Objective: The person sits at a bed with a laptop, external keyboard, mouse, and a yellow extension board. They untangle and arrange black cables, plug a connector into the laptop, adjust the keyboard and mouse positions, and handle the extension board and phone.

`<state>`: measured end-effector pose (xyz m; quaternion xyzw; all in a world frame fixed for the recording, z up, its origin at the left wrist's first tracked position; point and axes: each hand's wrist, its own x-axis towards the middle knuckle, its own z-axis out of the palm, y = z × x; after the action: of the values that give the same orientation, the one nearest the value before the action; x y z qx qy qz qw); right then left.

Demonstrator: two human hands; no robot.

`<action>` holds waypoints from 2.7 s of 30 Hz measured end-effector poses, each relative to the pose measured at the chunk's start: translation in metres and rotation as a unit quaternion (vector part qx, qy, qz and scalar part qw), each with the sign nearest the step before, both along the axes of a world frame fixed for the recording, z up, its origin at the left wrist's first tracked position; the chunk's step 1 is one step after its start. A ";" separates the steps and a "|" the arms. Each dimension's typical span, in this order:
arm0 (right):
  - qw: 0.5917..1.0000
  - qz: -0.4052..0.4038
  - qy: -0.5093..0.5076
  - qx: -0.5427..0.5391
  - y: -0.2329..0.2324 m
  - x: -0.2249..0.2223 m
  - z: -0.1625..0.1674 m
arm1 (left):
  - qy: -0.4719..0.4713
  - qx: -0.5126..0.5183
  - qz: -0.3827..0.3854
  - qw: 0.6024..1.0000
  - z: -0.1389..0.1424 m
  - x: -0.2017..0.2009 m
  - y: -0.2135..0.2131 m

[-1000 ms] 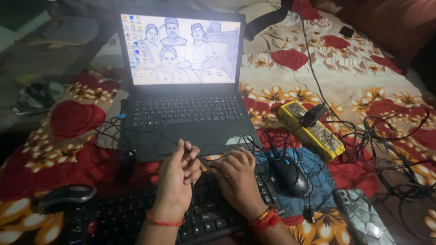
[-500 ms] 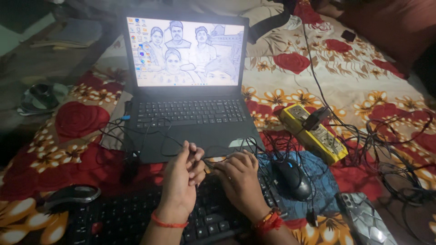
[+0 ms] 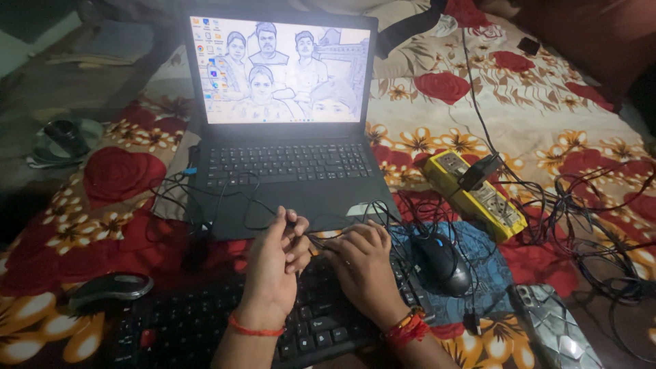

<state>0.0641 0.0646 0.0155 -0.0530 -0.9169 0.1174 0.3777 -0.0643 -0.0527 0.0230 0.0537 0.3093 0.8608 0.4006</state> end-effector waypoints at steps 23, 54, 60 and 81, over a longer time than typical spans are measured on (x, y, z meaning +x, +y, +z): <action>1.000 0.006 -0.003 -0.008 -0.006 -0.003 -0.004 | -0.002 0.014 0.001 1.000 -0.014 -0.006 0.000; 0.996 -0.062 0.056 -0.018 0.009 -0.008 -0.016 | -0.025 -0.006 0.008 1.000 -0.021 -0.010 0.018; 0.996 -0.055 0.050 -0.044 0.019 -0.010 -0.023 | 0.000 -0.053 0.005 0.999 -0.022 -0.013 0.022; 0.993 -0.098 0.067 -0.030 0.023 -0.004 -0.016 | 0.100 -0.145 -0.009 0.984 -0.007 -0.003 0.026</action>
<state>0.0598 0.0877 -0.0003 -0.1454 -0.8760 0.1105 0.4464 -0.0678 -0.0270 0.0158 0.0834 0.4693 0.7935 0.3785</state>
